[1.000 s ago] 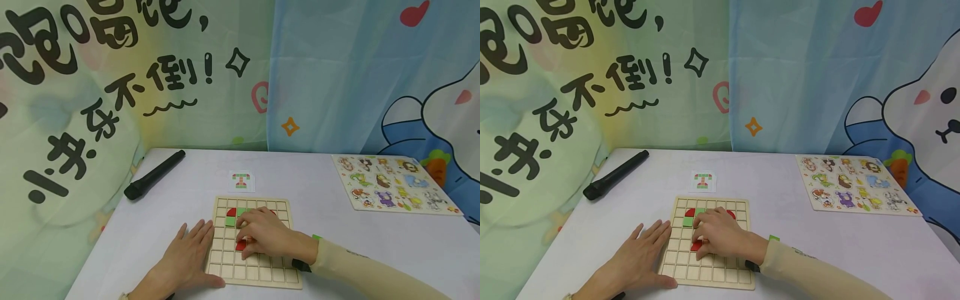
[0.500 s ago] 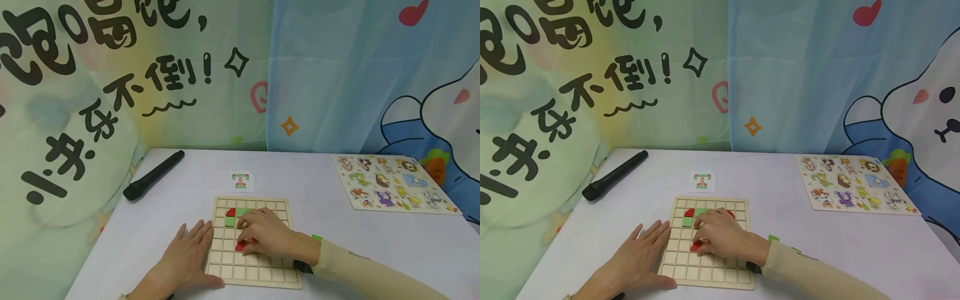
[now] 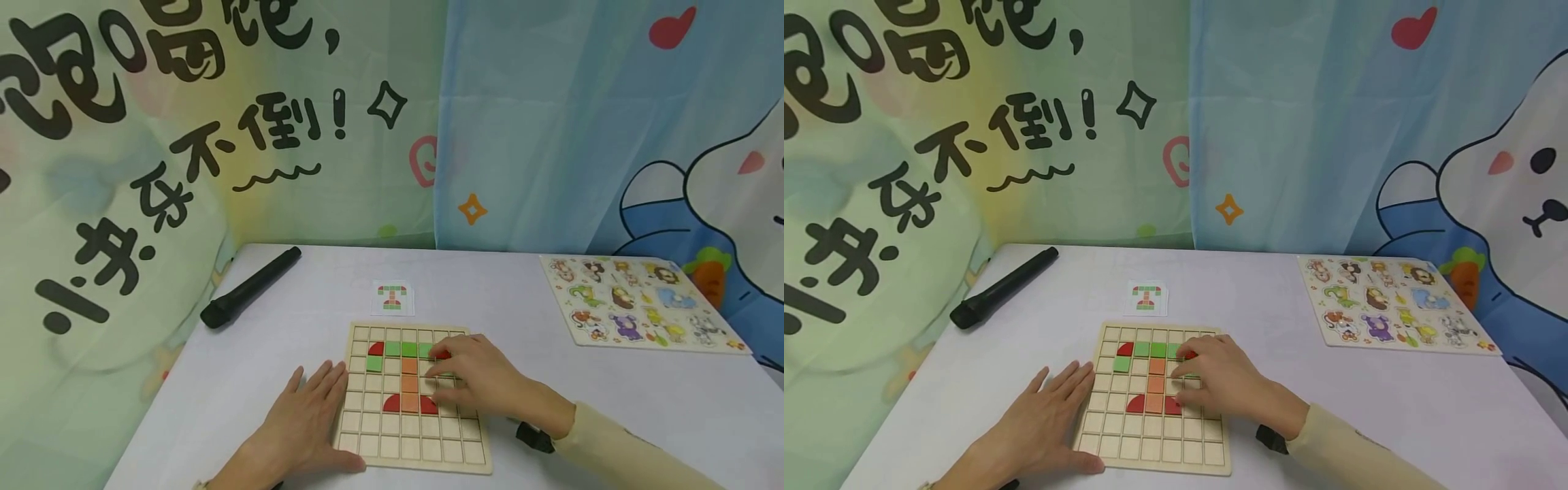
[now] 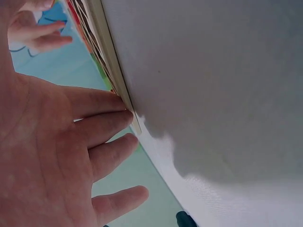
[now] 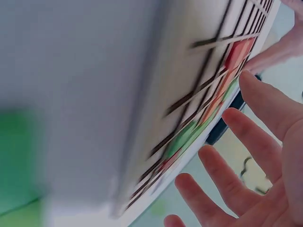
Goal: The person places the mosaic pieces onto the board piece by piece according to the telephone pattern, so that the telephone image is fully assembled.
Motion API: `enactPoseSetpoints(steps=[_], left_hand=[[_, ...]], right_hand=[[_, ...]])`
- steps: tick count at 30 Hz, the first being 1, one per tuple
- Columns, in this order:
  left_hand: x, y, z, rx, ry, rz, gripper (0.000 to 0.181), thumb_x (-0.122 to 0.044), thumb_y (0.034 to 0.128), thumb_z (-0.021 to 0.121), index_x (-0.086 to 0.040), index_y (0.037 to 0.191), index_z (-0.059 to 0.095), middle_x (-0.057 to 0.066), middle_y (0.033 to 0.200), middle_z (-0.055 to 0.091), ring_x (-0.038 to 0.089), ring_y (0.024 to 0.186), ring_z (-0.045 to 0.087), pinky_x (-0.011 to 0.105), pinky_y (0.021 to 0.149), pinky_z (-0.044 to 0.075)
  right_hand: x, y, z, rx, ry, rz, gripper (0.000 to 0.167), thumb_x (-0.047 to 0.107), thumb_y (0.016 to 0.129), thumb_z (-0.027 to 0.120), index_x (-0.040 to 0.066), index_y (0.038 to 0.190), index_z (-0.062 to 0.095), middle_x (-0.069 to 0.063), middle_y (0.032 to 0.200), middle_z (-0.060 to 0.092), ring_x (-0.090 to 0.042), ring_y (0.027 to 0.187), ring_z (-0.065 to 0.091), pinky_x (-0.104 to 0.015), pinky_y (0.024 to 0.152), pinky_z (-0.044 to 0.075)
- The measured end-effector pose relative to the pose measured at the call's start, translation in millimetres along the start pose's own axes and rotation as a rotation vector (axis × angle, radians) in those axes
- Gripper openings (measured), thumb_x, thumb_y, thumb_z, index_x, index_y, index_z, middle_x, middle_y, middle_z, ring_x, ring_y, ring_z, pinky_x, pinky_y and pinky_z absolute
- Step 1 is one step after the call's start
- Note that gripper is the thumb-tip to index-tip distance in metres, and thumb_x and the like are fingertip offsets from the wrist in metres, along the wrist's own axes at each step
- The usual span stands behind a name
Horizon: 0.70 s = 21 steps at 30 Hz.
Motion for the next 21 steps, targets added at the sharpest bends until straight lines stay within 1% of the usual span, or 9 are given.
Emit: enactPoseSetpoints(steps=[5, 9, 15, 19, 21], left_hand=[[-0.4, -0.3, -0.6, 0.004, 0.004, 0.001, 0.13, -0.091, 0.0652, 0.065, -0.004, 0.158, 0.037, 0.011, 0.168, 0.034, 0.032, 0.156, 0.033, 0.064, 0.122, 0.027], [-0.8, -0.1, -0.8, 0.016, 0.005, -0.002, 0.13, -0.092, 0.0656, 0.064, -0.005, 0.158, 0.037, 0.011, 0.168, 0.033, 0.032, 0.156, 0.032, 0.064, 0.123, 0.027], [-1.7, 0.7, -0.8, 0.022, 0.009, -0.007, 0.129, -0.091, 0.0661, 0.064, -0.005, 0.158, 0.037, 0.01, 0.168, 0.034, 0.031, 0.156, 0.032, 0.064, 0.123, 0.027], [-2.4, 0.9, -0.8, 0.021, 0.009, -0.007, 0.128, -0.09, 0.0663, 0.065, -0.005, 0.158, 0.038, 0.01, 0.168, 0.035, 0.031, 0.156, 0.033, 0.064, 0.123, 0.027], [-2.8, 0.9, -0.5, 0.019, 0.007, -0.009, 0.128, -0.09, 0.0661, 0.065, -0.005, 0.157, 0.038, 0.01, 0.168, 0.035, 0.031, 0.156, 0.033, 0.064, 0.123, 0.027]], right_hand=[[-24, -28.1, -10, -0.027, 0.002, 0.094, 0.025, 0.041, 0.085, 0.082, 0.031, 0.108, 0.08, 0.0, 0.126, 0.069, -0.027, 0.118, 0.064, -0.058, 0.094, 0.05], [-37, -50.1, -18, -0.032, 0.011, 0.16, 0.029, 0.043, 0.084, 0.083, 0.029, 0.11, 0.079, 0.0, 0.126, 0.069, -0.027, 0.115, 0.066, -0.056, 0.091, 0.051], [-47, -78.1, -26, -0.006, 0.009, 0.223, 0.035, 0.047, 0.079, 0.085, 0.03, 0.11, 0.079, 0.001, 0.127, 0.069, -0.028, 0.113, 0.067, -0.055, 0.09, 0.054], [-49, -90.9, -25, 0.046, 0.009, 0.265, 0.042, 0.054, 0.076, 0.085, 0.03, 0.11, 0.08, 0.001, 0.128, 0.069, -0.029, 0.116, 0.066, -0.056, 0.093, 0.054], [-50, -95.8, -23, 0.066, 0.009, 0.277, 0.042, 0.054, 0.076, 0.085, 0.03, 0.11, 0.08, 0.0, 0.13, 0.069, -0.03, 0.119, 0.065, -0.057, 0.095, 0.053]])
Point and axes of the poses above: each hand's wrist, its own y-axis towards the middle knuckle, its own z-axis out of the palm, x = y × z, the point moved 3 cm from there along y, towards the middle knuckle
